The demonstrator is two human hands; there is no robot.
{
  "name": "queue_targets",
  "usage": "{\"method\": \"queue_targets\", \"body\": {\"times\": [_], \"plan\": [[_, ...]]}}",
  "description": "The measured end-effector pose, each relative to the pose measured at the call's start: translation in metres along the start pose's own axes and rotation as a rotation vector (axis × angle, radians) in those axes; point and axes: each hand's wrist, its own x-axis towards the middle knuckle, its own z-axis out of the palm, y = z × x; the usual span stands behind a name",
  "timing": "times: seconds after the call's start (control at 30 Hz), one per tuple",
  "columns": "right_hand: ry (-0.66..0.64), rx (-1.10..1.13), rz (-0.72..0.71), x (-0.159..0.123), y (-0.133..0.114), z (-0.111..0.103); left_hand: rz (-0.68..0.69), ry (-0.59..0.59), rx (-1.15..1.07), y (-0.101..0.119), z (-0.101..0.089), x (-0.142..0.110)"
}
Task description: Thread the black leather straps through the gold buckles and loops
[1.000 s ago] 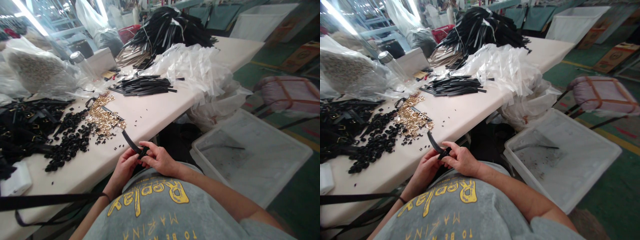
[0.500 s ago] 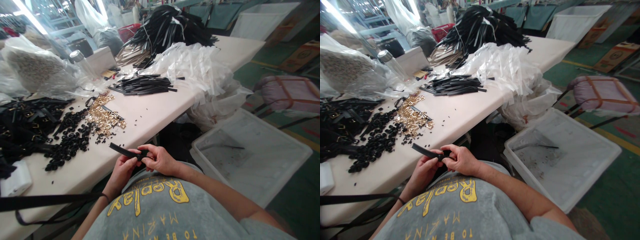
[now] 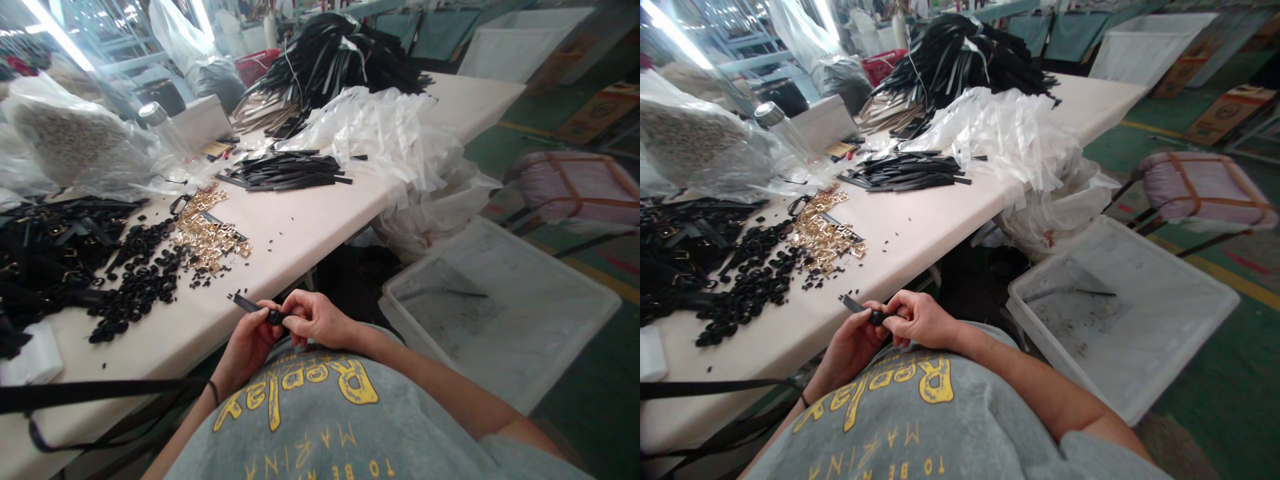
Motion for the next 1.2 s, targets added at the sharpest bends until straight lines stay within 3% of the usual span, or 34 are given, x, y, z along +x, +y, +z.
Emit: {"method": "queue_targets", "body": {"times": [0.13, 0.33, 0.47, 0.83, 1.2], "plan": [[0.003, 0.081, 0.029, 0.000, -0.003, -0.002, 0.039, -0.035, 0.043, 0.000, -0.001, -0.002], [0.001, 0.152, 0.053, 0.001, -0.003, -0.004, 0.192, -0.008, 0.461, 0.005, -0.006, -0.004], [-0.009, 0.150, 0.087, 0.001, -0.003, -0.003, 0.199, 0.009, 0.578, 0.005, -0.006, -0.006], [-0.062, 0.041, 0.146, -0.004, -0.007, -0.002, 0.279, 0.022, 0.405, -0.009, -0.013, -0.012], [-0.035, -0.197, 0.092, -0.006, -0.006, -0.007, 0.219, 0.059, 0.423, -0.010, -0.015, -0.008]]}}
